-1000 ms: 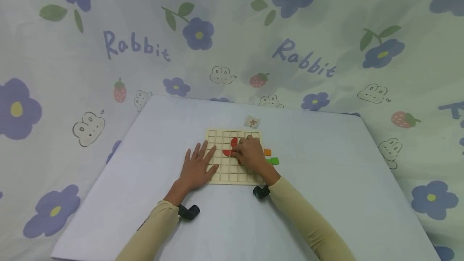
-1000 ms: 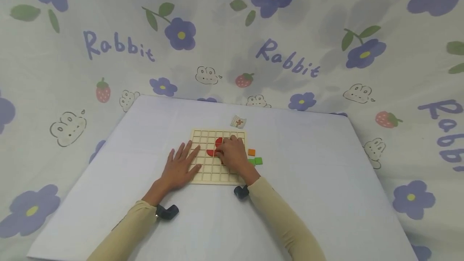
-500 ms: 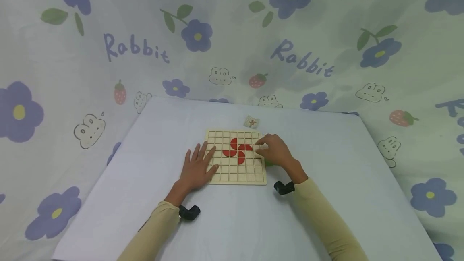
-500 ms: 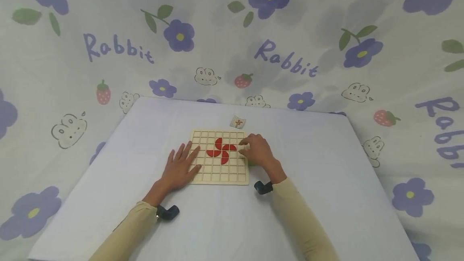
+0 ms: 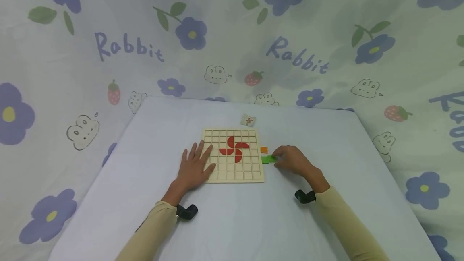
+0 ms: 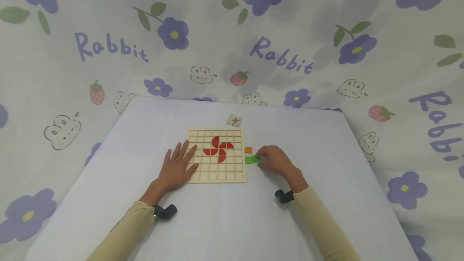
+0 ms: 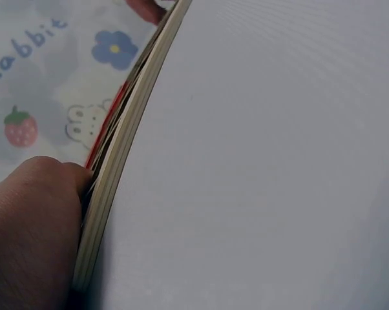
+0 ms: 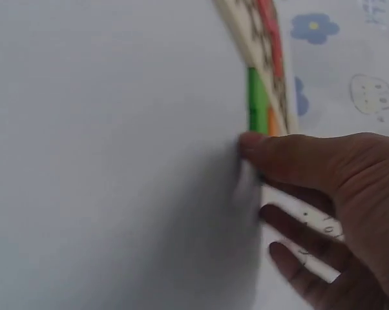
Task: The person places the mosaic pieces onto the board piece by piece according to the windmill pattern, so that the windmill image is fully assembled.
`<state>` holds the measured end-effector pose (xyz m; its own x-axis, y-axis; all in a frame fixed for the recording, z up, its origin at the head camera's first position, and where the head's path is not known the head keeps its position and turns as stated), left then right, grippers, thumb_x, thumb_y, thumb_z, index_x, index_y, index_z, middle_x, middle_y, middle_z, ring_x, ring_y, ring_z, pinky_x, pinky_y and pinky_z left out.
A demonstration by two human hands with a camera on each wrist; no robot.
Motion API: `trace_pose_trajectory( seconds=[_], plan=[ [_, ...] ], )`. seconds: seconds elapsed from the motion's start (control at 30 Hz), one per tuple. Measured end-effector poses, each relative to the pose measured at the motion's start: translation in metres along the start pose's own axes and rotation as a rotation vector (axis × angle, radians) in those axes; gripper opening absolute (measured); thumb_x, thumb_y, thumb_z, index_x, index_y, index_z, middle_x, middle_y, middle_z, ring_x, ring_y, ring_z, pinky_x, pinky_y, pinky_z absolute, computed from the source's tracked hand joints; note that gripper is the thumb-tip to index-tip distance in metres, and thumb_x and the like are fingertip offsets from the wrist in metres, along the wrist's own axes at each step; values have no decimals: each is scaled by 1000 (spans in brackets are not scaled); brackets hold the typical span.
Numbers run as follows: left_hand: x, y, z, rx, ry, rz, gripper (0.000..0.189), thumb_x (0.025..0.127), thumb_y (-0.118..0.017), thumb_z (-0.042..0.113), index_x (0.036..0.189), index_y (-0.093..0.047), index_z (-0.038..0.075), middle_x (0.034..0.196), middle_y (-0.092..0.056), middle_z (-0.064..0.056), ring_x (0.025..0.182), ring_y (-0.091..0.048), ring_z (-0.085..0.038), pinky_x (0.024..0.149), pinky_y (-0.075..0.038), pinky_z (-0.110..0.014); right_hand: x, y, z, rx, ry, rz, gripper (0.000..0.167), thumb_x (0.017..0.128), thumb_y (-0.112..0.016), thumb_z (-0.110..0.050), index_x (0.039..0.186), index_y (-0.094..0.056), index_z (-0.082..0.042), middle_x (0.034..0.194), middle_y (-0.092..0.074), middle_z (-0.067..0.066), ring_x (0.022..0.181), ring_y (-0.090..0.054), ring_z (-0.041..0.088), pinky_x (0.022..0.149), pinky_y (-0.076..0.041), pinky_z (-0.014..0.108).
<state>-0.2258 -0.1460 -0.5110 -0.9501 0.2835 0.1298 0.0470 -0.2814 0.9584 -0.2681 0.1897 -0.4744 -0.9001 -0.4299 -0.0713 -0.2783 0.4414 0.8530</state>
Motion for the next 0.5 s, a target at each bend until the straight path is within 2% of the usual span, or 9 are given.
trace_pose_trajectory(
  seconds=[0.13, 0.23, 0.33, 0.5],
  plan=[
    [-1, 0, -1, -5, 2, 7, 66, 100, -43, 49, 157, -28, 18, 162, -13, -15, 147, -9, -38, 111, -7, -63, -5, -2, -2, -20, 91, 38, 23, 79, -82, -10, 102, -77, -11, 103, -72, -3, 102, -64, 22, 89, -50, 43],
    [-1, 0, 0, -12, 3, 3, 66, 100, -43, 49, 157, -28, 18, 163, -13, -15, 147, -8, -38, 112, -7, -63, -7, 0, -5, -127, 156, 79, 21, 77, -83, -14, 98, -78, -11, 96, -72, -5, 93, -65, 18, 83, -52, 40],
    [-1, 0, 0, -10, 3, -4, 66, 100, -42, 49, 157, -27, 18, 163, -12, -15, 148, -7, -38, 112, -6, -62, -6, 7, -9, -206, 183, 139, 19, 75, -83, -15, 92, -78, -12, 91, -72, -5, 87, -64, 16, 77, -52, 38],
    [-1, 1, 0, -5, 7, -9, 67, 100, -42, 49, 157, -27, 19, 163, -12, -15, 148, -7, -38, 112, -7, -63, 5, 11, -25, -164, 215, 182, 13, 77, -81, -18, 90, -78, -16, 90, -70, -8, 85, -61, 14, 75, -51, 33]
  ],
)
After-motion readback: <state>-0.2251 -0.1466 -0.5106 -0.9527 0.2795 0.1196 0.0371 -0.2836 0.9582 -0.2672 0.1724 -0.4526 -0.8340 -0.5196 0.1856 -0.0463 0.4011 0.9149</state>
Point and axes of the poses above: each hand's wrist, its own x-axis towards the middle knuckle, its own y-axis out of the back of the hand, z = x × y, the point moved 6 cm from there along x, towards the middle knuckle
